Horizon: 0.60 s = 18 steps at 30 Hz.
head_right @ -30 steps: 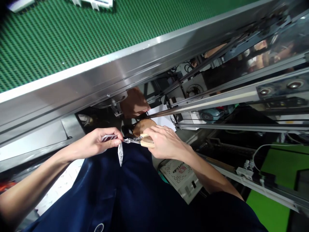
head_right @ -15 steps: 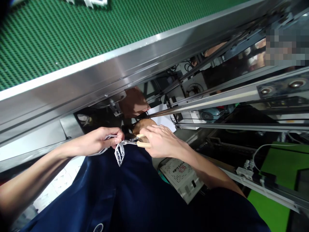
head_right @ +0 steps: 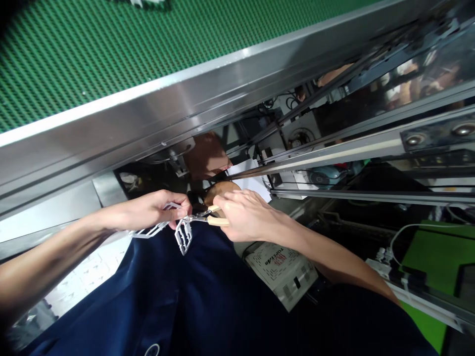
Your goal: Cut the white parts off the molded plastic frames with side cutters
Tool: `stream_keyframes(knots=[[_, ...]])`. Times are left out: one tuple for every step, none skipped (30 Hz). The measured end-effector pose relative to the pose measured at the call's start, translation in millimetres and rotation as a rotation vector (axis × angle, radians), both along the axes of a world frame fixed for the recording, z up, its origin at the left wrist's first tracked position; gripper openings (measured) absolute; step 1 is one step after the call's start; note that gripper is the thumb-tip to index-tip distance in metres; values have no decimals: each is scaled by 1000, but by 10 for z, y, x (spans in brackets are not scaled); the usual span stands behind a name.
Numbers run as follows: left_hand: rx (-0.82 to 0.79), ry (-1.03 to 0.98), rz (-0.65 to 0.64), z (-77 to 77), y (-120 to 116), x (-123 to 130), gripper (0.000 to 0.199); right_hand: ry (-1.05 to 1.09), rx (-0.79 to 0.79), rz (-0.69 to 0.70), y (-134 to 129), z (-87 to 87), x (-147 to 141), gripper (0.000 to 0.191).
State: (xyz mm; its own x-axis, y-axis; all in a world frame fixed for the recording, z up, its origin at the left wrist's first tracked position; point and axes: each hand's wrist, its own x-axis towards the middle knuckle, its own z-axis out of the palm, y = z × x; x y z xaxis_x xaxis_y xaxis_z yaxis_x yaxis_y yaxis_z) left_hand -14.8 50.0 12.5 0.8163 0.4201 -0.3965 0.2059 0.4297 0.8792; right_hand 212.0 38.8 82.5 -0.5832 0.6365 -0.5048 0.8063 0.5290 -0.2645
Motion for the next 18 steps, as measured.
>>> stream_keyframes(knots=[[-9,-4,-4,9,7,6,14,-18,0,13,5,27,-9,15],[-14,-6,-9,16,14,12,13,-36,0,22,11,55,-17,15],[-12,-3,-16,23,22,19,13,-52,-3,28,17,80,-24,16],[-7,3,-26,28,31,26,12,-65,-6,31,23,101,-29,16],[-1,9,-31,32,39,32,12,-76,-9,31,29,118,-33,17],[5,13,-33,34,47,38,12,-83,-11,31,35,129,-34,18],[8,15,-32,36,53,42,12,-90,-14,31,41,135,-35,18],[9,16,-29,37,58,45,12,-96,-15,32,45,136,-34,18],[7,14,-24,38,62,47,13,-101,-16,34,48,136,-33,18],[5,13,-19,38,64,48,13,-104,-15,35,50,134,-33,18],[3,14,-15,38,66,48,12,-105,-15,35,50,131,-32,18],[-1,14,-12,38,66,49,12,-104,-15,36,49,128,-33,18],[-4,13,-9,38,66,49,12,-102,-16,36,48,126,-34,18],[-8,11,-6,39,65,50,11,-100,-17,38,47,124,-37,18],[-11,9,-3,40,64,52,10,-100,-18,40,46,122,-41,18],[-13,8,0,42,64,54,10,-103,-18,44,47,121,-45,17],[-15,9,2,45,63,57,10,-107,-16,50,49,121,-49,17],[-15,11,2,47,62,60,10,-111,-9,56,52,122,-52,16]])
